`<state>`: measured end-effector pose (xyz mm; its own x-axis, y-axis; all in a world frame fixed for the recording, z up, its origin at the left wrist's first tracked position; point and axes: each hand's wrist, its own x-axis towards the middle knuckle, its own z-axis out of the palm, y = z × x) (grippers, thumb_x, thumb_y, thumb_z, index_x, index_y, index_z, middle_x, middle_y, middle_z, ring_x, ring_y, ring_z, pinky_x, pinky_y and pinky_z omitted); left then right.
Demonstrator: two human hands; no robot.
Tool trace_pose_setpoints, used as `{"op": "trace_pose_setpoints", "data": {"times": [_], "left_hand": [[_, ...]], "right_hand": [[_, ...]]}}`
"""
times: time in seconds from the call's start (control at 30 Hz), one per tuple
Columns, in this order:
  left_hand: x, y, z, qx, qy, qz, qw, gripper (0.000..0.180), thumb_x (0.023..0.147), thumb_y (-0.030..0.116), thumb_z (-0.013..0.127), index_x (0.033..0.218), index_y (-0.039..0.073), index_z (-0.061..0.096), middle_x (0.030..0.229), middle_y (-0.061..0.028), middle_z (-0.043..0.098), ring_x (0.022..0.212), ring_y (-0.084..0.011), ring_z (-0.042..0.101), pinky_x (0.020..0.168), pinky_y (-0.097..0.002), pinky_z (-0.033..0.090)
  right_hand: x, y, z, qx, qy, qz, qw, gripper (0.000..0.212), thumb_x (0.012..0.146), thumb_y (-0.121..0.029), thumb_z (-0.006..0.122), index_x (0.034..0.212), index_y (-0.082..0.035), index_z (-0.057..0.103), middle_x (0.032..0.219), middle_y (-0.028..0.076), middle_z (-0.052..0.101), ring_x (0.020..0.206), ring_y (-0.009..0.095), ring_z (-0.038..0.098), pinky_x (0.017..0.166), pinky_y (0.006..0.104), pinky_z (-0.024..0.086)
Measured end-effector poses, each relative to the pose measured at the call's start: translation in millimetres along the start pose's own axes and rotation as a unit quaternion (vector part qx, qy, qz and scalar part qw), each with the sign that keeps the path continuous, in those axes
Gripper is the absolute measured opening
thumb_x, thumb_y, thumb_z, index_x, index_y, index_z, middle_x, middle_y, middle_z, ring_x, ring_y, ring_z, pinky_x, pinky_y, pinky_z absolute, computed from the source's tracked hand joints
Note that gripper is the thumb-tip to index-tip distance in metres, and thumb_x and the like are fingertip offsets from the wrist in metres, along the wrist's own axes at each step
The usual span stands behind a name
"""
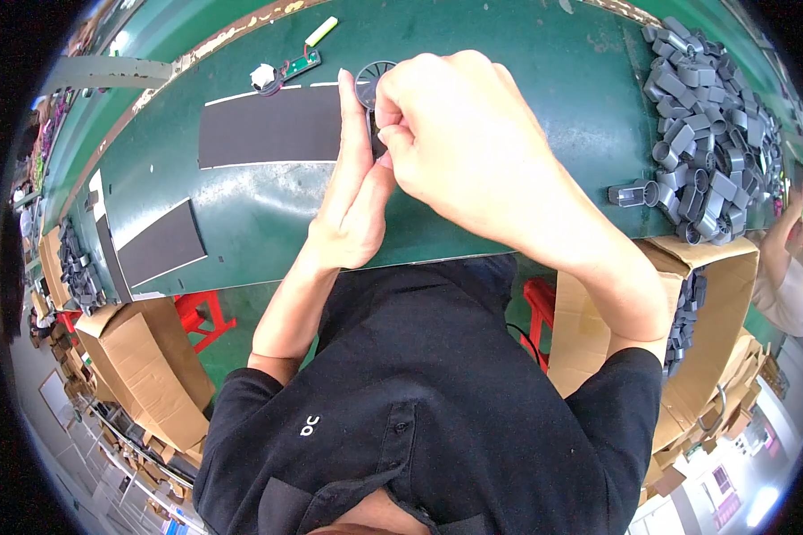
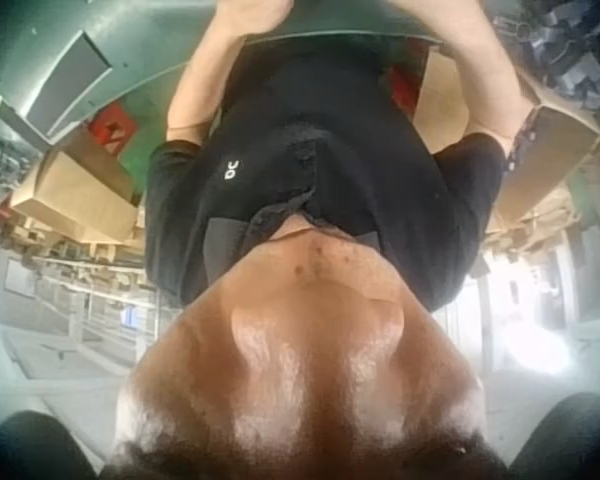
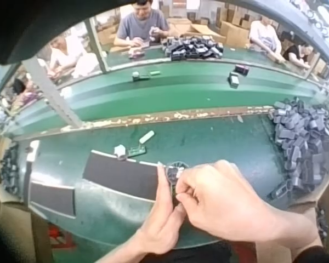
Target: The person assembles small portable handheld fans by hand, inserting motor modules, batteries, circuit boards, and fan blades into the plastic fan housing.
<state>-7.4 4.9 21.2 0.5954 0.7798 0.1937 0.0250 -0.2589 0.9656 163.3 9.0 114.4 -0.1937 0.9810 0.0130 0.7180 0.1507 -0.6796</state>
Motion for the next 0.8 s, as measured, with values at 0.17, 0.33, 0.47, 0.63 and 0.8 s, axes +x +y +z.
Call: {"op": "trace_pose_setpoints", "data": {"times": [0.17, 0.33, 0.47, 0.63, 0.8], "left_hand": [[3, -6, 5, 0.109, 0.042, 0.071, 0.991, 0.081, 0.102, 0.000, 0.041, 0.157, -0.010, -0.018, 0.156, -0.0355, 0.025, 0.144, -0.0469, 0.034, 0.123, -0.0468, 0.024], [5, -1, 7, 0.136, 0.075, 0.044, 0.987, 0.075, 0.106, 0.006, 0.041, 0.159, -0.009, -0.010, 0.155, -0.0318, 0.026, 0.141, -0.0404, 0.034, 0.119, -0.0444, 0.029], [6, -2, 6, 0.115, 0.094, 0.000, 0.989, 0.069, 0.108, 0.005, 0.040, 0.162, -0.008, -0.001, 0.162, -0.0311, 0.026, 0.149, -0.0388, 0.034, 0.122, -0.0419, 0.027], [6, -11, 7, 0.139, 0.115, 0.052, 0.982, 0.068, 0.106, -0.001, 0.042, 0.162, -0.008, 0.004, 0.156, -0.0316, 0.035, 0.141, -0.0390, 0.045, 0.117, -0.0420, 0.035], [8, -17, 15, 0.164, 0.138, 0.067, 0.974, 0.069, 0.106, 0.000, 0.045, 0.162, -0.006, 0.007, 0.149, -0.0299, 0.045, 0.133, -0.0391, 0.053, 0.114, -0.0406, 0.040]], "right_hand": [[-2, -3, 8, -0.024, 0.041, -0.029, 0.998, 0.008, 0.082, -0.001, 0.072, 0.088, 0.004, 0.070, 0.079, 0.019, 0.070, 0.069, 0.030, 0.071, 0.065, 0.0357, 0.055], [-3, 1, 24, -0.027, 0.104, -0.045, 0.993, 0.007, 0.081, 0.000, 0.073, 0.088, 0.002, 0.071, 0.082, 0.016, 0.070, 0.069, 0.029, 0.071, 0.065, 0.0365, 0.055], [-4, 11, 39, 0.003, 0.138, -0.058, 0.989, 0.008, 0.080, 0.001, 0.074, 0.088, 0.002, 0.071, 0.084, 0.014, 0.070, 0.071, 0.028, 0.071, 0.064, 0.0354, 0.055], [-4, 17, 38, -0.053, 0.225, -0.116, 0.966, 0.012, 0.079, 0.000, 0.075, 0.090, 0.000, 0.071, 0.078, 0.011, 0.064, 0.072, 0.027, 0.066, 0.065, 0.0371, 0.053], [-1, 17, 45, -0.010, 0.175, -0.027, 0.984, 0.007, 0.079, -0.004, 0.075, 0.085, -0.002, 0.072, 0.084, 0.012, 0.064, 0.074, 0.030, 0.066, 0.067, 0.0408, 0.053]]}}
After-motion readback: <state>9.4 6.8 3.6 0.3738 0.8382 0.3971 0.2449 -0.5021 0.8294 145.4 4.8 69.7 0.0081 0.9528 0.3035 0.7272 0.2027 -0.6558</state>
